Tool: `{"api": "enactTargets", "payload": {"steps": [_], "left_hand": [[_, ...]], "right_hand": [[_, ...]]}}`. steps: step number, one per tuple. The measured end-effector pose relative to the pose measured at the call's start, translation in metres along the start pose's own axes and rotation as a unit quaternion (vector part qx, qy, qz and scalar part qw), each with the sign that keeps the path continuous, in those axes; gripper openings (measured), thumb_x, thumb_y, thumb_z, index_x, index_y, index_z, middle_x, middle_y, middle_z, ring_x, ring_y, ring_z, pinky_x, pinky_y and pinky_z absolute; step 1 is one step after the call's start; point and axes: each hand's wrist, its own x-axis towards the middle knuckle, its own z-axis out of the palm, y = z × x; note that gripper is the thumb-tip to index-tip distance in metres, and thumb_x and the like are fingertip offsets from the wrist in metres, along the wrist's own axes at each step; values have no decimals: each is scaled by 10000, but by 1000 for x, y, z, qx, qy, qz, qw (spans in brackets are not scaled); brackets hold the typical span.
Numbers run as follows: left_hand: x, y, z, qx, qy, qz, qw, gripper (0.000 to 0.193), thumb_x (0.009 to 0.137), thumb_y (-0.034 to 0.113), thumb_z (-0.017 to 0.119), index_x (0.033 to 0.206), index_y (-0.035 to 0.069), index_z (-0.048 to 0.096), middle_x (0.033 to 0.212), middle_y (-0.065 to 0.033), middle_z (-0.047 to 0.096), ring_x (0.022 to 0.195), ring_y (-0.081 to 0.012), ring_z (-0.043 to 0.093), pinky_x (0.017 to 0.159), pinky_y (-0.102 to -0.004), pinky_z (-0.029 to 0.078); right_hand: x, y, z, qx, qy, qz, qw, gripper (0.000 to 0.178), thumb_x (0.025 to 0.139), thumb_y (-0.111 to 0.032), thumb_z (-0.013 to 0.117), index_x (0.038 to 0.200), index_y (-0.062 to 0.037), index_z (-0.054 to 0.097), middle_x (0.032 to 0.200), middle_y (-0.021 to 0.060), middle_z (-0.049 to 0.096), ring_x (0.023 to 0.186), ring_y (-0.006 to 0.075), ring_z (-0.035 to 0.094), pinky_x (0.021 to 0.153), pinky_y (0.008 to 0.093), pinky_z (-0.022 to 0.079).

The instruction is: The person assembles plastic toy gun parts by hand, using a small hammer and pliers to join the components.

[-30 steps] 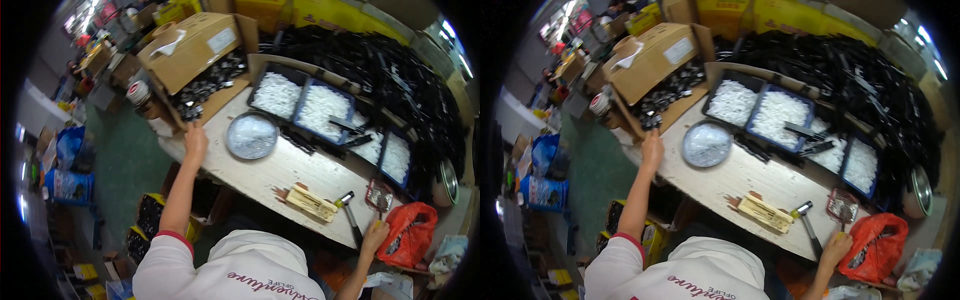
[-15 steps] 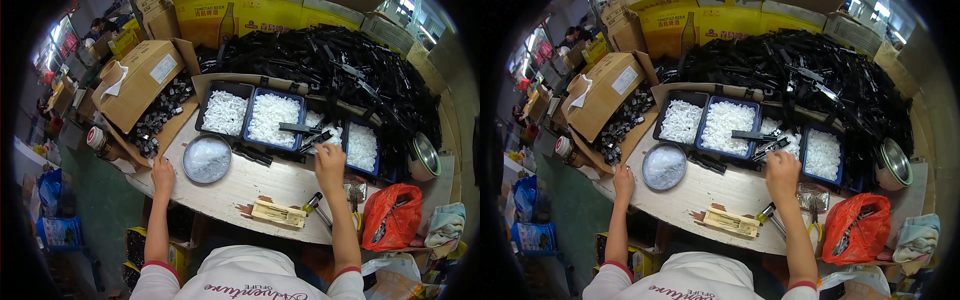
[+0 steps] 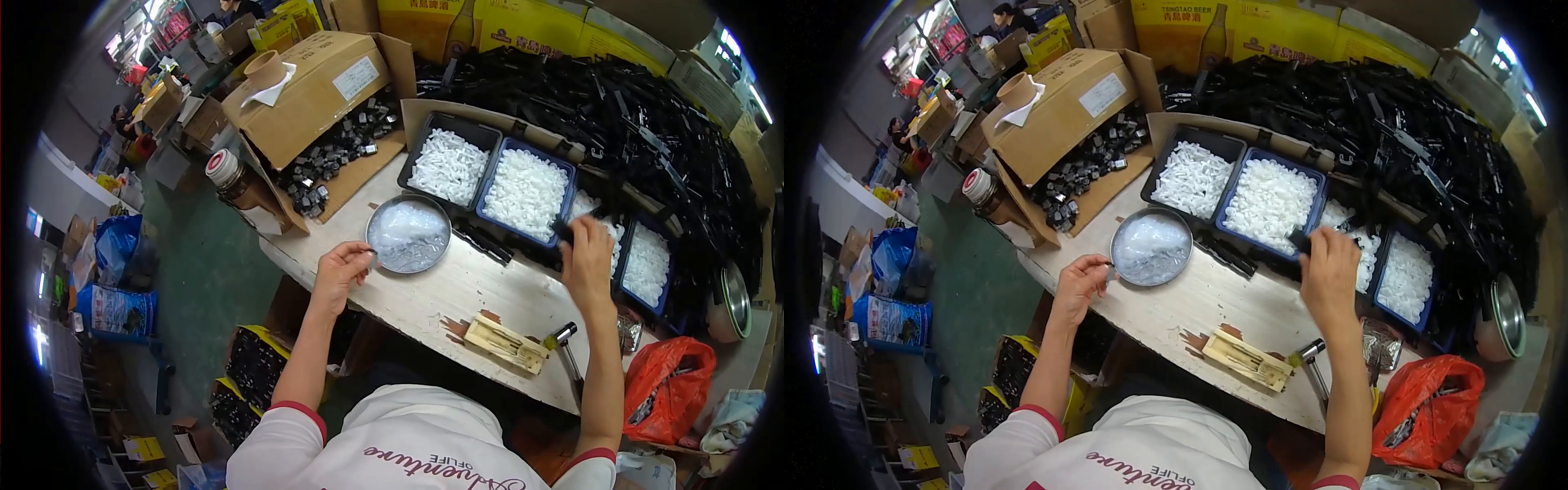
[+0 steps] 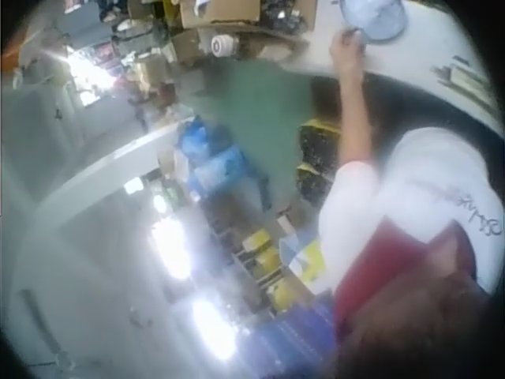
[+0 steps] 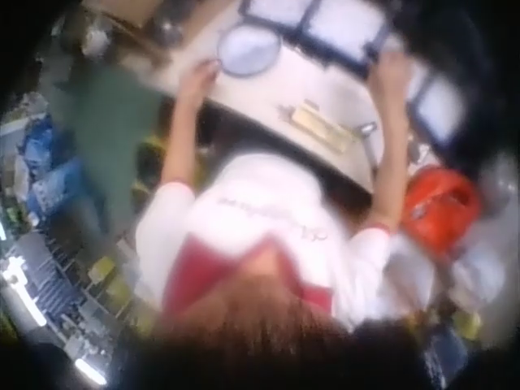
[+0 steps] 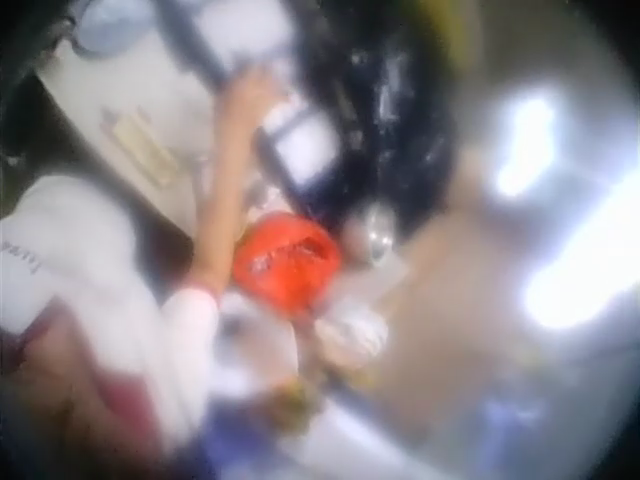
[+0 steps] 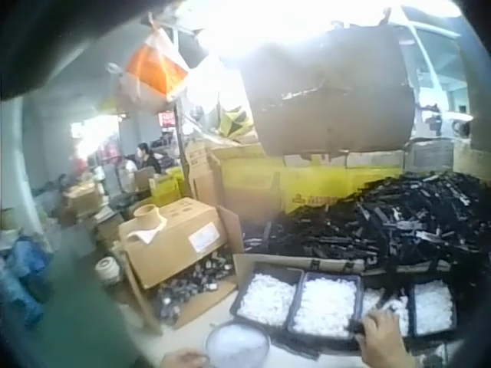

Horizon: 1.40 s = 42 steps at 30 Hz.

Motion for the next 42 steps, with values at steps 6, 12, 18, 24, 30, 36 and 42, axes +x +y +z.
{"api": "enactTargets", "payload": {"steps": [6,12,18,24,30,36,42], "left_hand": [[-33,-8,42,-69,-88,-121,986,170,781,51,611,934,-16,582,717,-63,599,541,-109,557,451,-225,459],[-47,-29,74,-58,-139,-197,969,145,784,17,597,921,-26,576,735,-70,576,572,-131,581,459,-244,483],[-53,-34,98,-105,-163,-198,961,123,776,10,611,879,-17,549,741,-73,569,593,-128,591,471,-230,491],[-60,-45,125,74,-189,-114,972,116,757,13,633,839,1,552,697,-52,581,569,-95,575,459,-205,469],[-56,-65,144,391,-200,275,855,111,746,33,641,811,-9,563,636,-7,536,462,-59,460,422,-190,396],[-45,-56,130,93,-193,-198,956,119,730,28,672,786,9,569,594,9,511,399,-26,391,344,-166,315],[-49,-62,128,55,-182,-178,965,119,727,11,677,774,21,569,579,10,509,383,-13,379,321,-153,281]], "right_hand": [[-90,-69,-22,170,-173,16,970,312,661,0,585,964,-29,519,858,124,504,803,297,483,683,385,385],[-125,-102,2,62,-175,0,983,388,723,-83,574,1101,-26,505,1153,128,486,1049,269,460,901,438,325],[-130,-131,12,-3,-188,51,981,485,816,-215,517,1240,-4,413,1344,130,346,1224,251,342,1004,470,223],[-128,-96,0,229,-76,122,963,335,820,-128,521,1116,25,487,1219,155,470,1092,302,442,923,422,302],[-133,-91,-1,232,-62,147,960,251,810,-73,524,1039,30,522,1074,135,536,938,290,483,841,394,337],[-134,-92,1,219,-58,143,963,251,800,-70,538,1029,31,525,1067,131,537,934,290,478,835,398,338],[-133,-93,1,213,-64,139,965,253,796,-65,543,1029,34,523,1055,133,537,935,291,478,837,398,337]]}}
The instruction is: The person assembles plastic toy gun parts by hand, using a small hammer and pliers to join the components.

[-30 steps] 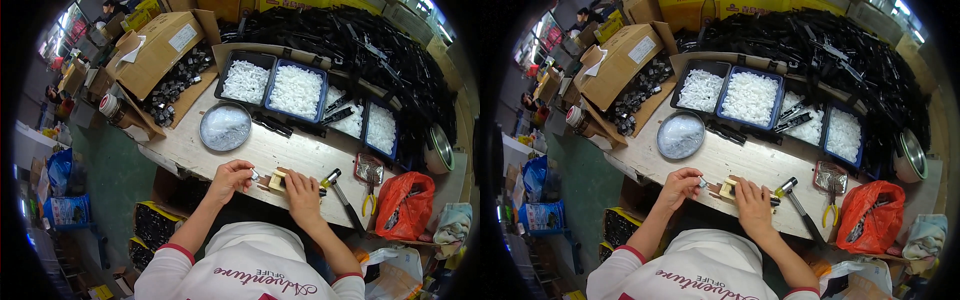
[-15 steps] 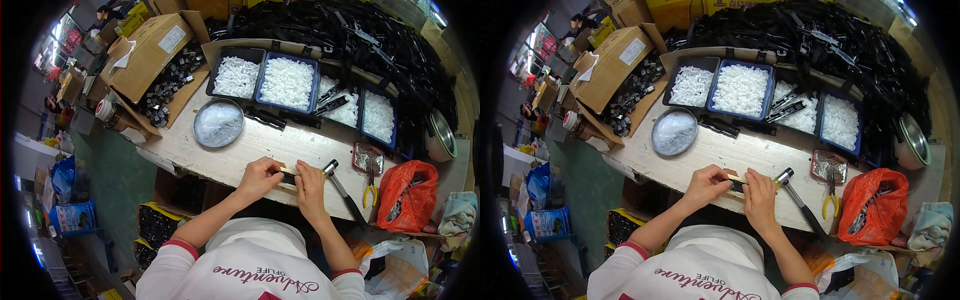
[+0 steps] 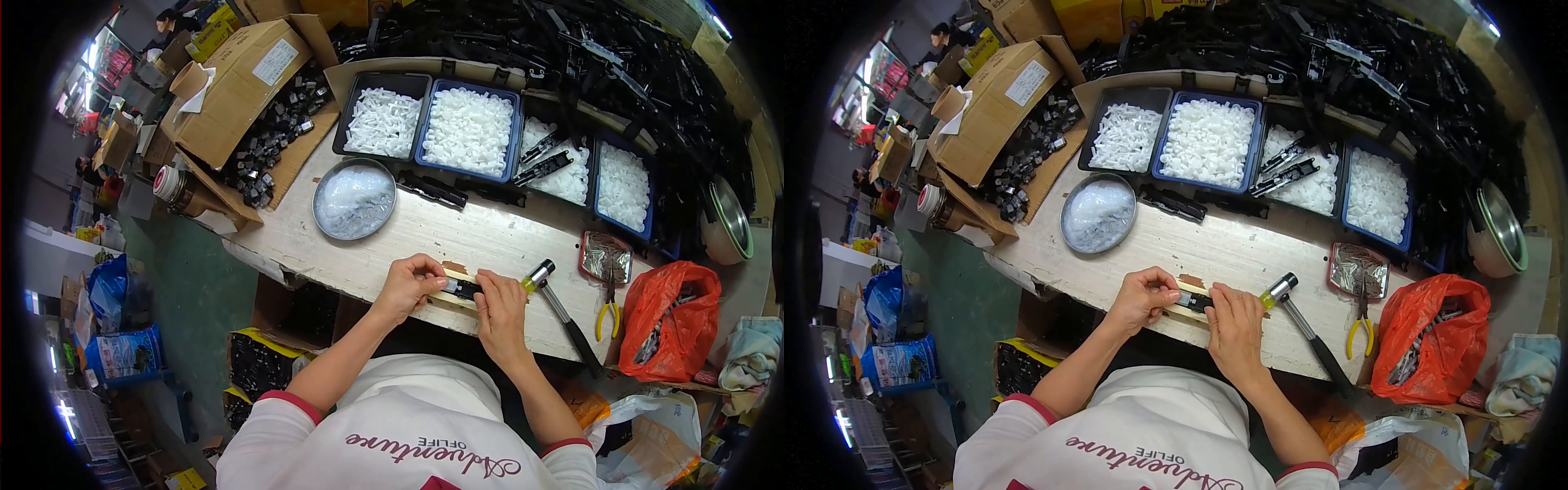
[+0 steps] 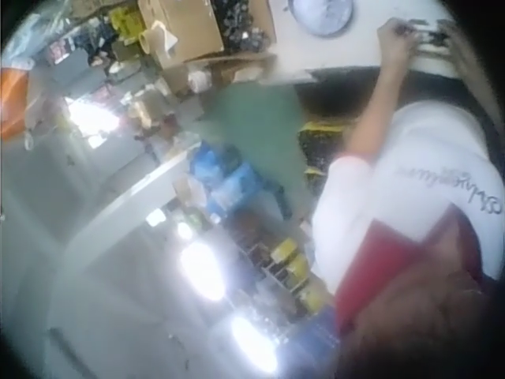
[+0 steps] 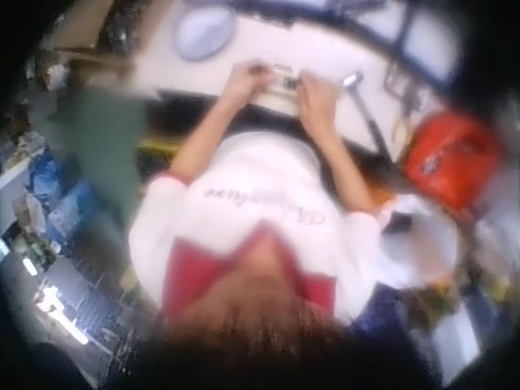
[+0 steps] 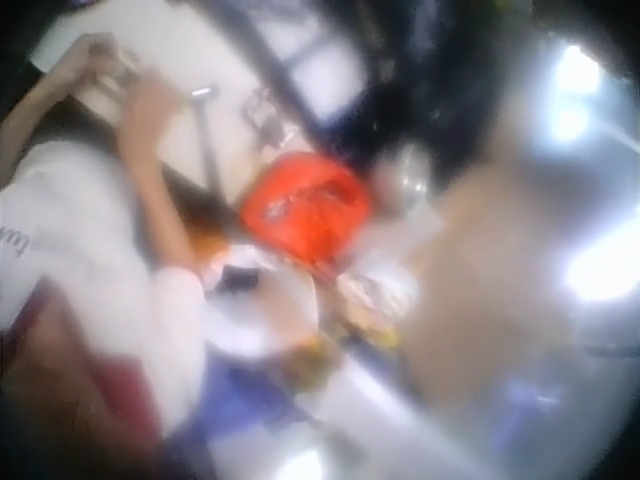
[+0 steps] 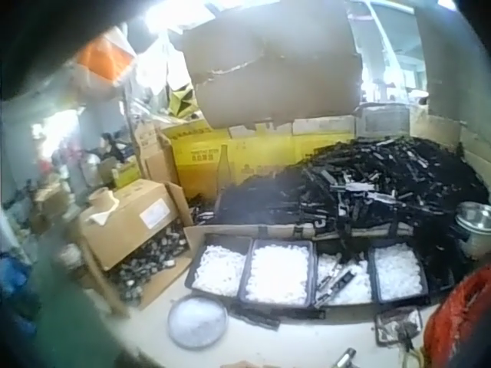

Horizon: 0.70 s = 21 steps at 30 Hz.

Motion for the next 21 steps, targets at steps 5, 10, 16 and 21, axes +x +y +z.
{"api": "enactTargets", "payload": {"steps": [5,10,16,21], "left_hand": [[9,9,0,86,-20,28,996,114,712,-6,678,760,22,578,625,1,522,458,-41,445,386,-167,342],[41,43,5,453,28,220,863,161,673,110,686,791,29,611,761,-118,537,678,-251,549,614,-352,454],[118,87,17,537,208,374,727,223,688,192,693,759,-1,608,741,-142,571,680,-287,571,600,-363,460],[149,100,30,632,158,314,691,258,694,225,649,708,-29,607,741,-217,595,716,-369,592,638,-438,480]], "right_hand": [[2,9,-8,50,45,13,998,203,788,-65,553,975,15,554,997,133,549,889,289,488,801,389,357],[10,70,-65,-137,102,127,977,127,763,-79,569,882,-36,581,860,110,558,825,270,506,742,385,361],[22,119,-94,-335,58,184,922,127,749,-127,574,839,-41,598,841,116,569,843,285,525,717,409,364],[34,135,-88,-358,-5,173,918,72,693,-75,576,748,-28,582,805,137,586,812,289,534,699,422,361]]}}
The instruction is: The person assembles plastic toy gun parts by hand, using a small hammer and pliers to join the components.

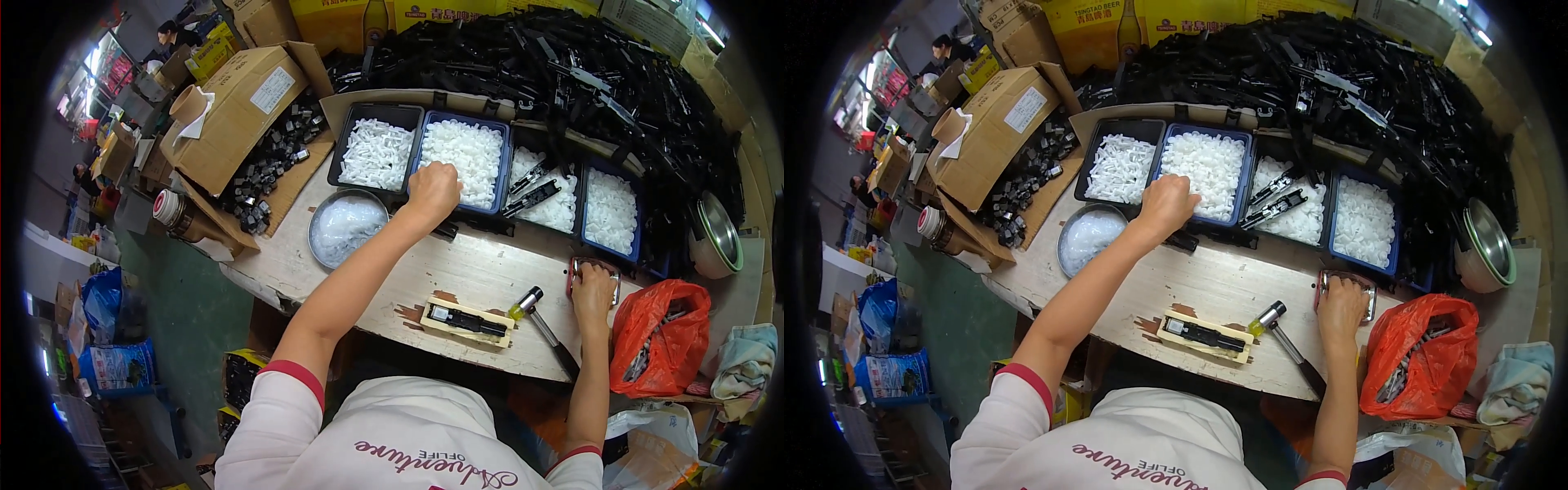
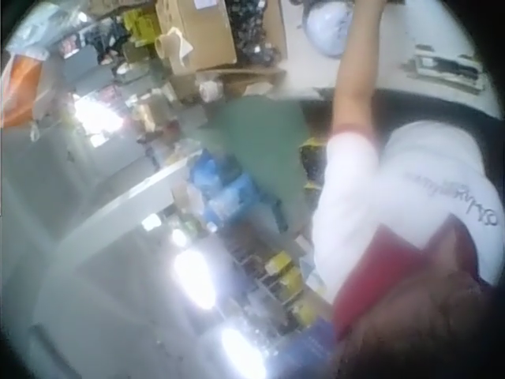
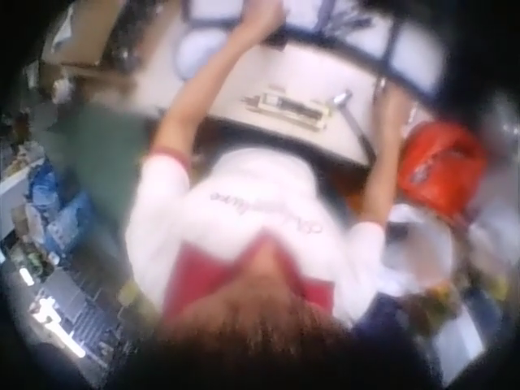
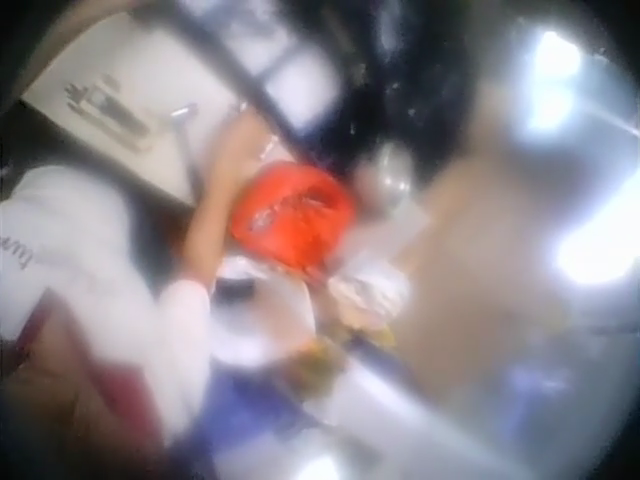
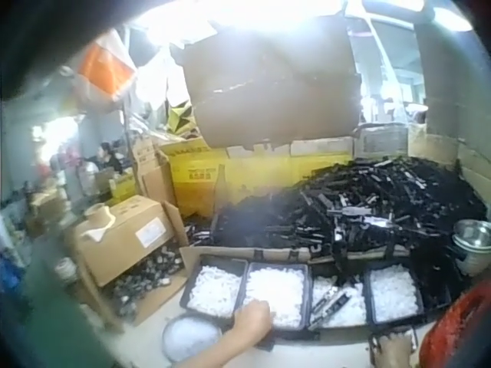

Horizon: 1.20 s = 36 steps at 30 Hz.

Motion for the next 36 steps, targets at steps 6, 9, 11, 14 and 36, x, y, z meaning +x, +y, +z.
{"api": "enactTargets", "payload": {"steps": [6,9,11,14,36], "left_hand": [[16,-9,-2,-23,-25,9,999,169,650,153,606,666,-14,624,710,-211,608,691,-365,602,642,-416,484],[16,-20,-7,-101,-19,15,995,136,617,122,610,663,-3,633,710,-183,619,670,-324,612,642,-396,486],[14,-25,-11,-171,64,41,982,150,611,116,670,665,-14,619,623,-123,602,538,-225,583,536,-319,479],[5,-14,-25,-358,-27,-87,929,113,662,54,674,638,-14,587,584,-63,567,482,-117,543,391,-238,433],[-158,33,-33,-718,-277,-111,628,123,809,21,588,923,-25,588,830,-74,579,694,-135,594,568,-238,513]], "right_hand": [[0,6,-5,45,12,-16,999,65,702,-63,567,761,-36,575,798,122,577,804,277,524,704,407,342],[-4,10,-6,59,15,-9,998,75,717,-69,565,787,-42,559,811,106,556,822,269,504,718,403,321],[-7,11,-8,65,27,-12,997,78,721,-72,566,794,-46,552,815,101,545,830,264,494,721,403,314],[-12,9,-13,55,49,-25,997,71,726,-78,568,789,-57,543,812,92,531,840,255,484,724,399,304],[-31,-106,-81,390,-61,-287,873,59,757,-87,601,771,-79,544,703,17,500,705,170,468,718,313,277]]}}
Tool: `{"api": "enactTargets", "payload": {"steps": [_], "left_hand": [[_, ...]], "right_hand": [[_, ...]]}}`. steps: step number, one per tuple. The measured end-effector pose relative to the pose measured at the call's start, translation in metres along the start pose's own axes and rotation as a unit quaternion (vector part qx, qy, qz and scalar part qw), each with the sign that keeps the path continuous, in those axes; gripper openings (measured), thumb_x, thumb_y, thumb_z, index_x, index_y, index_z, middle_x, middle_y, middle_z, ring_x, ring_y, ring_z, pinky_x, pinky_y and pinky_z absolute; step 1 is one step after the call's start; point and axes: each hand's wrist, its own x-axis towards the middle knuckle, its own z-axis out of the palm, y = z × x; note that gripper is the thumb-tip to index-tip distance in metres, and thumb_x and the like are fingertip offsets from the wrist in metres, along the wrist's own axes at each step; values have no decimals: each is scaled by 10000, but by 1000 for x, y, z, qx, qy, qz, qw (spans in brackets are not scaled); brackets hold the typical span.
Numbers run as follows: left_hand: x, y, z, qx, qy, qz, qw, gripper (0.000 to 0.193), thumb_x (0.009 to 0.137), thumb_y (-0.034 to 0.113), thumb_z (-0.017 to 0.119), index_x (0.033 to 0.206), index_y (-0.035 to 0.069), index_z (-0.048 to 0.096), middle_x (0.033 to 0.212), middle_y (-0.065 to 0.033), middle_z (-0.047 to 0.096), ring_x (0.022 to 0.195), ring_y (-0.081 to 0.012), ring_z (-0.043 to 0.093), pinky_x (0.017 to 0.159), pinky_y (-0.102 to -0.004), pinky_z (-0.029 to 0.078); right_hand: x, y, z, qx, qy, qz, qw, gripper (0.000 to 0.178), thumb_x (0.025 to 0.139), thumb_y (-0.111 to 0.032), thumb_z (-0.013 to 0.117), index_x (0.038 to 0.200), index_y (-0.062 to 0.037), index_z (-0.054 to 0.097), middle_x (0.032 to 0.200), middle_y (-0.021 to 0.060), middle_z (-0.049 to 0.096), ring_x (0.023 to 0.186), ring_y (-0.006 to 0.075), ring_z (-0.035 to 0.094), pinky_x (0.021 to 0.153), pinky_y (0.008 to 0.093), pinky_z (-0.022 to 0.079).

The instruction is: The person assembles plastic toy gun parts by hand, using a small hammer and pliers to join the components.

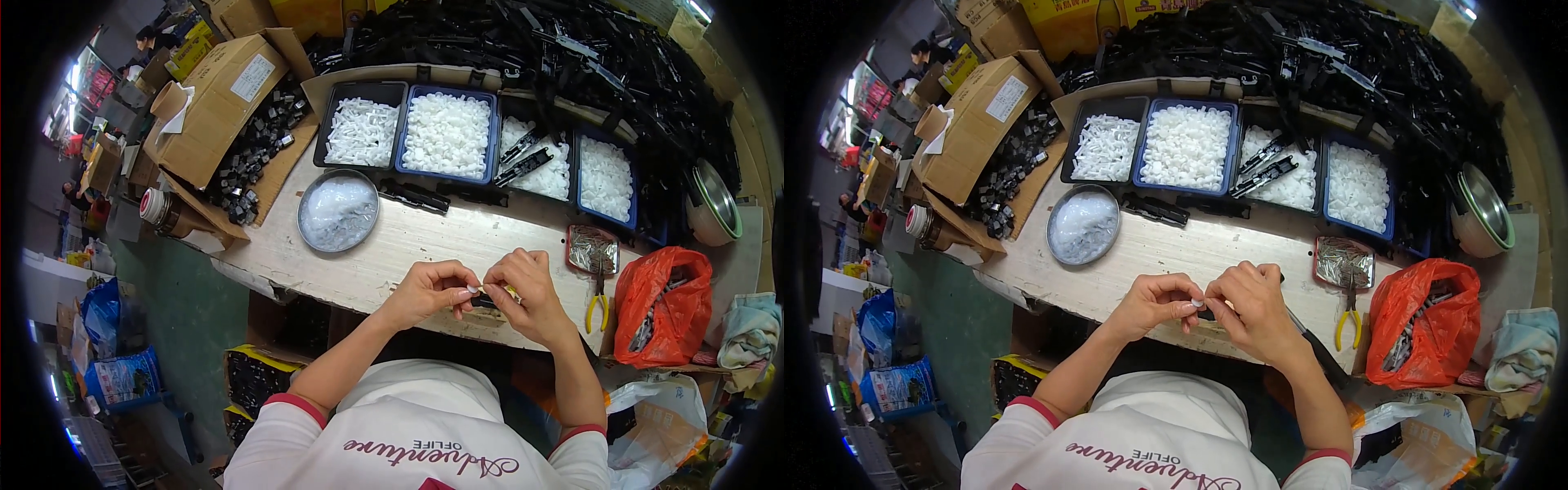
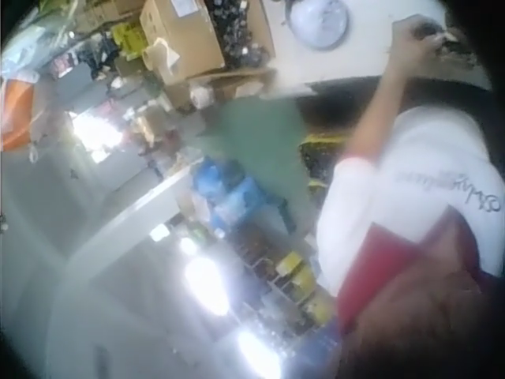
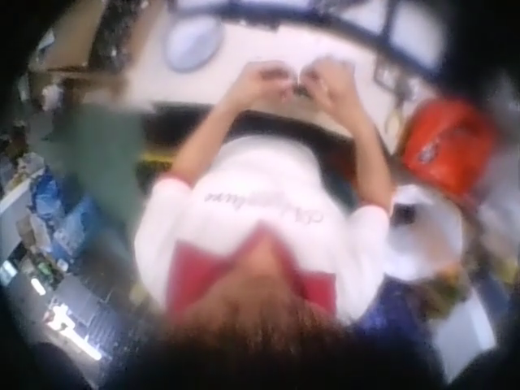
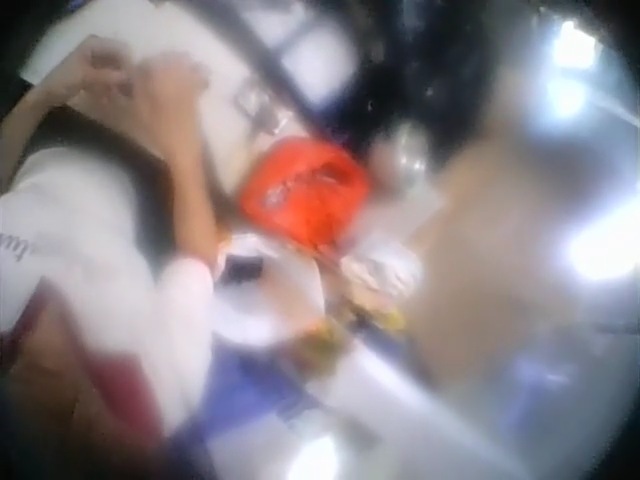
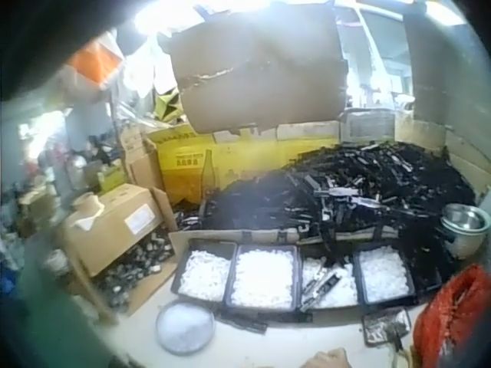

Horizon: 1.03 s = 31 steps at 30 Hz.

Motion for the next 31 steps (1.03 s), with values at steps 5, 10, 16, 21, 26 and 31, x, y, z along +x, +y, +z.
{"api": "enactTargets", "payload": {"steps": [5,10,16,21,26,31], "left_hand": [[-2,2,-1,30,0,-1,1000,141,810,24,592,943,-18,570,825,-58,579,691,-115,591,579,-228,514],[-4,5,1,67,4,22,997,165,820,17,575,979,1,535,779,-24,554,657,-64,553,562,-201,497],[-5,4,1,97,21,29,995,175,813,-11,568,984,5,533,789,-28,550,659,-67,550,561,-200,491],[-7,0,3,102,40,41,993,182,817,-11,561,997,7,533,789,-28,552,659,-66,550,556,-200,494],[-10,-8,0,23,71,51,996,262,822,5,560,1083,17,538,795,-31,557,659,-76,559,551,-203,500],[-16,-22,-6,-31,80,39,996,325,825,41,577,1146,39,528,837,-41,591,664,-89,573,548,-208,507]], "right_hand": [[3,0,1,5,-17,2,1000,55,769,-101,597,773,-79,547,693,15,485,693,162,466,721,311,273],[6,2,3,29,-28,9,999,63,771,-107,597,770,-75,544,689,18,482,689,163,463,717,315,272],[7,2,5,34,-43,12,998,64,761,-98,599,769,-71,542,685,20,484,685,166,462,708,317,271],[5,2,12,28,-64,4,998,60,755,-87,601,770,-70,545,694,23,499,697,167,474,713,322,274],[2,0,27,30,77,25,996,74,736,-50,619,782,-60,561,743,32,548,707,184,496,691,313,300],[-9,-1,50,70,132,29,988,80,740,-60,618,806,-81,580,767,17,559,727,181,500,693,314,287]]}}
